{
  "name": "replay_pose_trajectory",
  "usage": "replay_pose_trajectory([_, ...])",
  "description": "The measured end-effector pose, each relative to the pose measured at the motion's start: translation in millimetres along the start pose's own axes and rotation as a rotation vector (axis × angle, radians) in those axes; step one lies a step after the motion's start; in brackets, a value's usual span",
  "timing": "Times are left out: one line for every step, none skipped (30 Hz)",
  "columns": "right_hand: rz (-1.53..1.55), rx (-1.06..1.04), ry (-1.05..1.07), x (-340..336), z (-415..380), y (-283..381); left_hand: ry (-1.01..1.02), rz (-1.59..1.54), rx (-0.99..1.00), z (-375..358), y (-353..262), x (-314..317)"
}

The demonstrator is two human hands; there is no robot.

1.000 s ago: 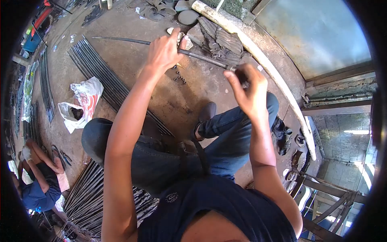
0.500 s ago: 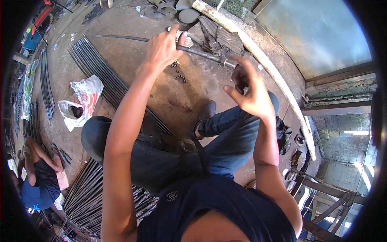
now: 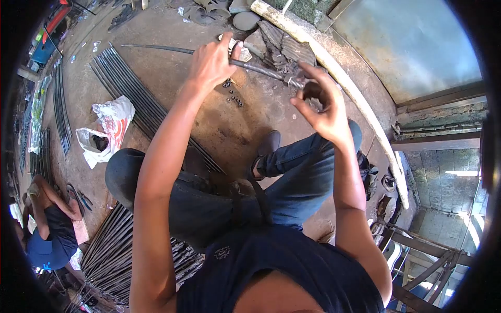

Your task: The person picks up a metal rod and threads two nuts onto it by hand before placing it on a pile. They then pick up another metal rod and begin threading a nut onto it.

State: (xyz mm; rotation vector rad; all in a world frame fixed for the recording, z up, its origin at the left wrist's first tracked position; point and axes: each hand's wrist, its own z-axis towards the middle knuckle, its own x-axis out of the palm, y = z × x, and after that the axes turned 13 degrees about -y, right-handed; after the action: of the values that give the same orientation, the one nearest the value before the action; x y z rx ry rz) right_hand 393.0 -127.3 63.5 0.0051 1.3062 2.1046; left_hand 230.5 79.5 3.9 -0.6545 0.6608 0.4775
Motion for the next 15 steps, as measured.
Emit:
replay_pose_trajectory([0.0, -0.003, -0.003, 1, 5, -1, 0.011, 0.0, -0.005, 0, 0, 1])
replay_pose_trajectory([-0.171, -0.288, 0.007, 3, 11, -3, 0.008, 0.0, -0.004, -1, 1, 2])
replay_pose_trajectory([-0.341, -0.573, 0.019, 3, 15, -4, 0.032, 0.007, 0.01, -2, 0, 1])
replay_pose_trajectory([-0.341, -0.575, 0.024, 2, 14, -3, 0.057, 0.014, 0.021, -3, 0, 1])
replay_pose_trajectory([-0.481, -0.329, 0.097, 2, 11, -2, 0.056, 0.014, 0.016, -5, 1, 3])
replay_pose_trajectory([-0.614, -0.078, 0.166, 2, 9, 0, 0.04, 0.012, 0.035, -7, 1, 5])
replay_pose_trajectory([-0.549, -0.037, 0.122, 5, 11, 5, 0.023, 0.011, 0.055, -8, 2, 7])
replay_pose_trajectory([-0.546, -0.04, 0.123, 11, 11, 7, 0.021, 0.015, 0.054, -7, 4, 8])
replay_pose_trajectory([-0.422, -0.177, 0.004, 17, 10, 9, 0.016, 0.011, 0.052, -7, 4, 7])
replay_pose_trajectory([-0.298, -0.307, -0.113, 21, 9, 10, 0.014, 0.004, 0.049, -8, 3, 7])
replay_pose_trajectory([-0.372, -0.361, -0.033, 15, 6, -7, 0.019, 0.002, 0.046, -9, 3, 7])
replay_pose_trajectory([-0.376, -0.357, -0.035, 13, 5, -5, 0.027, -0.012, 0.034, -9, 2, 6])
replay_pose_trajectory([-0.446, -0.12, 0.049, 11, 6, 0, 0.032, -0.026, 0.026, -7, 1, 7])
replay_pose_trajectory([-0.509, 0.116, 0.13, 9, 8, 2, 0.029, -0.029, 0.03, -6, -1, 8])
replay_pose_trajectory([-0.511, 0.112, 0.129, 9, 9, 0, 0.027, -0.019, 0.035, -6, -1, 8])
